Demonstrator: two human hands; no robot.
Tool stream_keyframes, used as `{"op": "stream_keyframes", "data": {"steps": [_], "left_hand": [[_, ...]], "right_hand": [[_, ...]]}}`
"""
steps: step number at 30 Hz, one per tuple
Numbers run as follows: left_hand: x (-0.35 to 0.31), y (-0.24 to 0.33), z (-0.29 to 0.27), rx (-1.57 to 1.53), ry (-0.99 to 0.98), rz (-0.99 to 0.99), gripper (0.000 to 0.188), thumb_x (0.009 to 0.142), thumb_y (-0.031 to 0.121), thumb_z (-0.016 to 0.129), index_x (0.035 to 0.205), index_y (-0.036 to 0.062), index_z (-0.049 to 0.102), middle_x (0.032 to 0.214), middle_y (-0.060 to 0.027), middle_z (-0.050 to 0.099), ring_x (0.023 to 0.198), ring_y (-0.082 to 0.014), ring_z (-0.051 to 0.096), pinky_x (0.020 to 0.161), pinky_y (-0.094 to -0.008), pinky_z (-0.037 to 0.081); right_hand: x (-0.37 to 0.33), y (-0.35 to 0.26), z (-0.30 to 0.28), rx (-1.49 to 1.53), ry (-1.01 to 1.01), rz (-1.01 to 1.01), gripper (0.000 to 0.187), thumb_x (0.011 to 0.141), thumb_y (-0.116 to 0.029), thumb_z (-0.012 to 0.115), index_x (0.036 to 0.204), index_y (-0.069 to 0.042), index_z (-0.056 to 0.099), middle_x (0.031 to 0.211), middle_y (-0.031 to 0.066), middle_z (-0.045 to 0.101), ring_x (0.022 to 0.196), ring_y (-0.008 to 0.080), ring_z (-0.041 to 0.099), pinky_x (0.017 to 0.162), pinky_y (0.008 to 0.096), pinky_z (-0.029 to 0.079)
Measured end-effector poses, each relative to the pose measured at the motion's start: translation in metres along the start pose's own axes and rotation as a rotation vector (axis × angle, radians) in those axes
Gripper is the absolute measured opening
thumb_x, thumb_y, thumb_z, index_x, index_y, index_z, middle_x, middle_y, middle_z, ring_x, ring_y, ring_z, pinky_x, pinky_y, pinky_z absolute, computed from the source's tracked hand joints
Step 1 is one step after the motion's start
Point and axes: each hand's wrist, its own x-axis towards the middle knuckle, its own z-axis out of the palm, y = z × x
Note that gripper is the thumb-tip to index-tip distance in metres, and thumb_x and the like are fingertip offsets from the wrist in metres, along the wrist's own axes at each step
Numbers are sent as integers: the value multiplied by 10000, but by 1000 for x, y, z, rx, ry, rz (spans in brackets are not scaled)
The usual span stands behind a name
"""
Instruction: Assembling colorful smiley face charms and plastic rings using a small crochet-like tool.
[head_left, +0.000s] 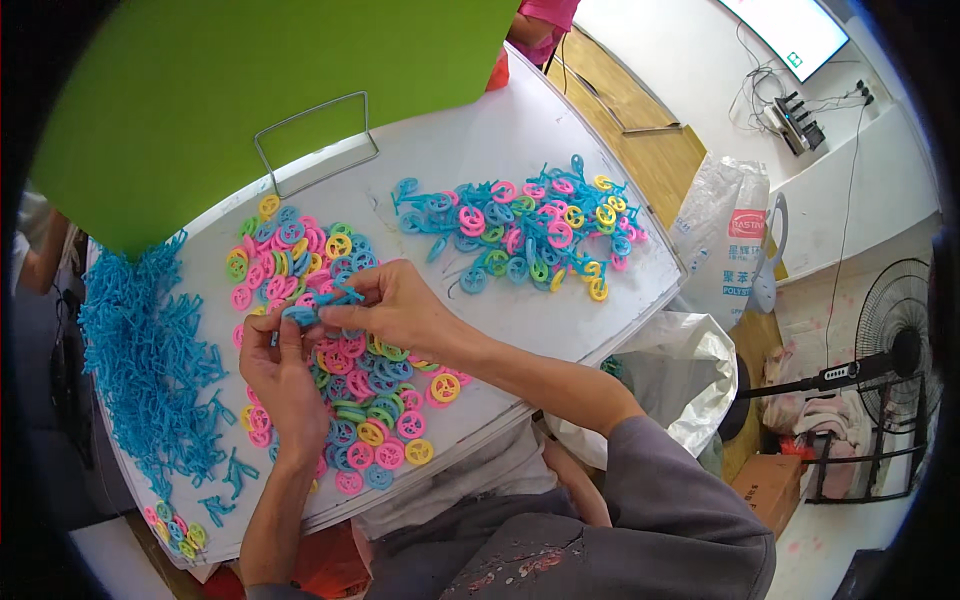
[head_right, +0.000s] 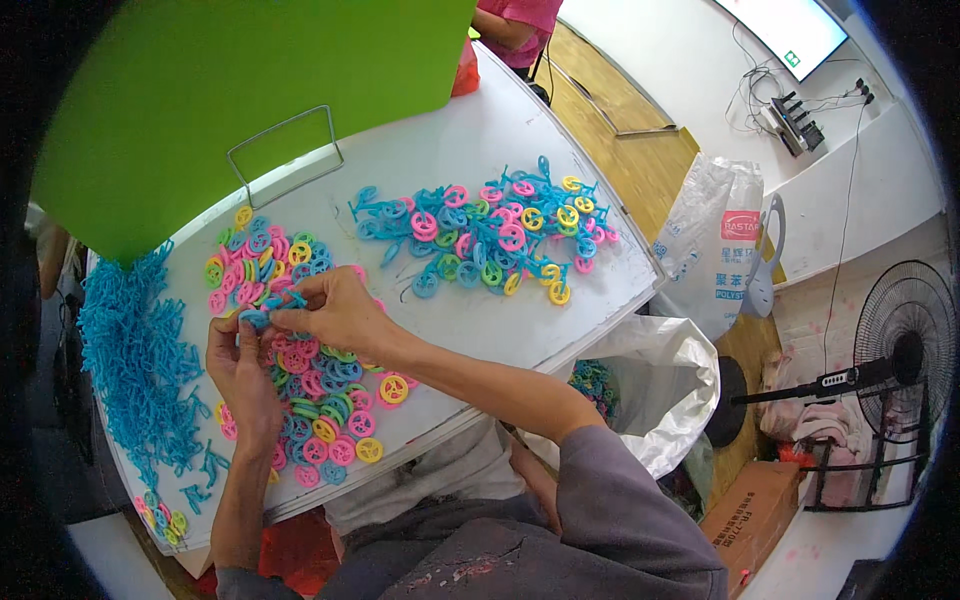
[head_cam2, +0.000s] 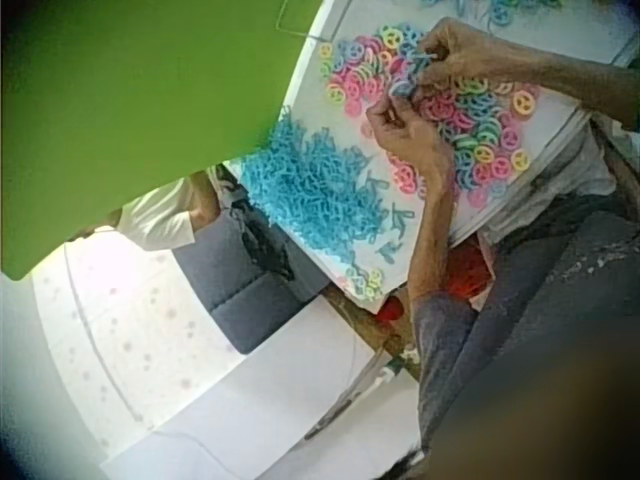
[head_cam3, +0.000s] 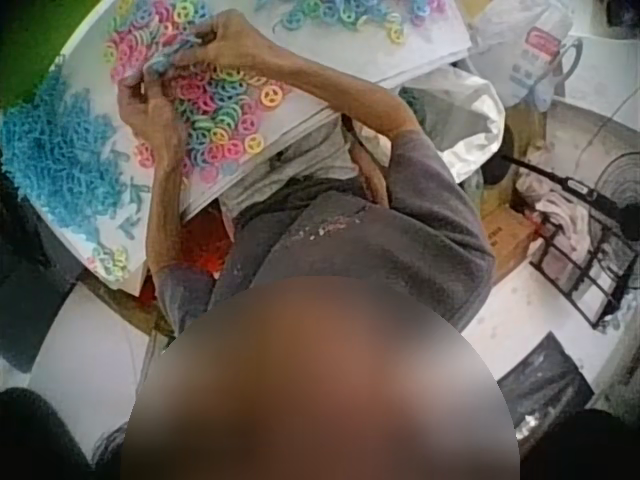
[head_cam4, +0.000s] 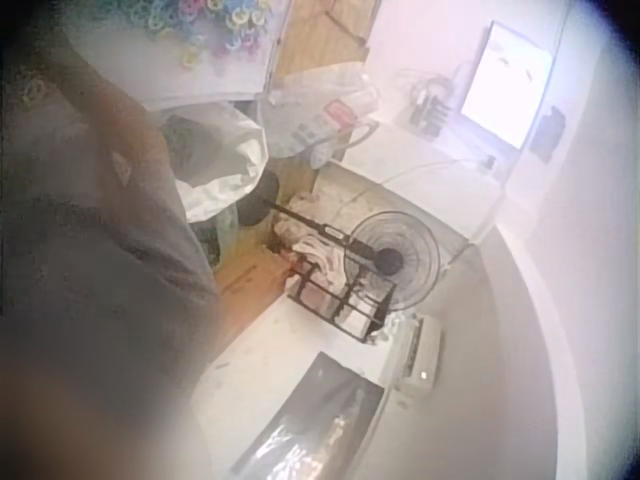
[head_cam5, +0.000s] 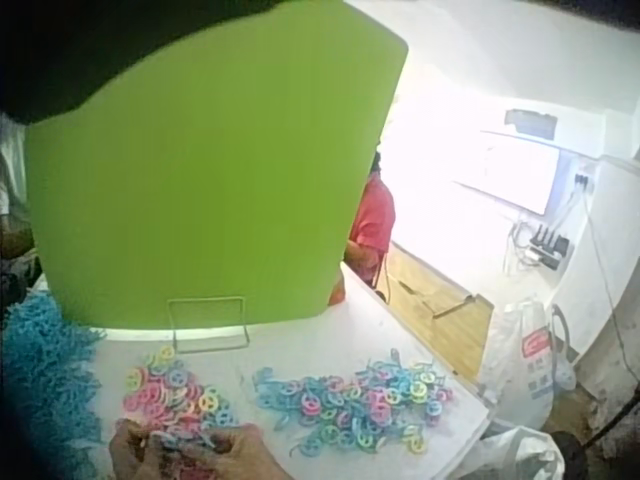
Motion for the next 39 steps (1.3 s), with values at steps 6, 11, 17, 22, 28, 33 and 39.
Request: {"op": "stream_keyframes", "data": {"steps": [6, 11, 17, 22, 28, 33, 39], "left_hand": [[1, -1, -2, 101, 19, 96, 21, 936, -12, 482, 938, 8, 481, 975, -80, 577, 763, -122, 607, 665, -246, 520], [9, 1, -4, 195, -43, 96, 68, 941, 8, 484, 1007, -2, 499, 944, -69, 571, 754, -114, 600, 646, -242, 500], [11, 13, 1, 240, -45, 172, 157, 936, 7, 493, 1077, 1, 563, 933, -65, 589, 761, -114, 604, 655, -242, 512], [17, 8, -8, 359, -126, 249, 159, 929, -1, 503, 1056, -5, 599, 956, -78, 614, 805, -118, 609, 715, -260, 543], [12, 2, -6, 254, -127, 187, 122, 921, -27, 505, 997, -32, 600, 972, -88, 615, 860, -130, 605, 762, -286, 565], [11, 0, -7, 204, -115, 196, 83, 906, -56, 518, 946, -39, 588, 952, -97, 601, 907, -168, 614, 767, -308, 584], [11, 2, -8, 143, -110, 103, 86, 900, -80, 506, 918, -39, 580, 951, -86, 588, 932, -161, 604, 769, -307, 576]], "right_hand": [[-1, 2, 6, -369, 117, -120, 129, 791, -62, 708, 890, 20, 699, 697, 41, 655, 643, 39, 541, 541, 233, 428], [-4, 0, 8, -403, 174, -232, 152, 792, -91, 710, 880, 30, 686, 609, 52, 582, 590, 50, 446, 502, 272, 377], [-2, -1, 6, -418, 152, -328, 199, 819, -132, 693, 942, 24, 675, 601, 69, 552, 575, 67, 411, 496, 284, 353], [-1, -1, 6, -423, 178, -361, 204, 830, -131, 685, 985, 1, 684, 596, 60, 542, 585, 67, 407, 497, 284, 350], [-2, 5, 5, -407, 223, -342, 168, 831, -117, 688, 947, 4, 694, 592, 40, 552, 582, 53, 402, 483, 276, 339], [1, 8, 4, -314, 180, -166, 158, 837, -102, 686, 869, 53, 680, 627, 7, 600, 571, 24, 438, 470, 251, 346], [-3, -1, 5, -164, 132, -77, 158, 851, -114, 677, 883, 41, 683, 637, 5, 604, 571, 14, 442, 455, 234, 340]]}}
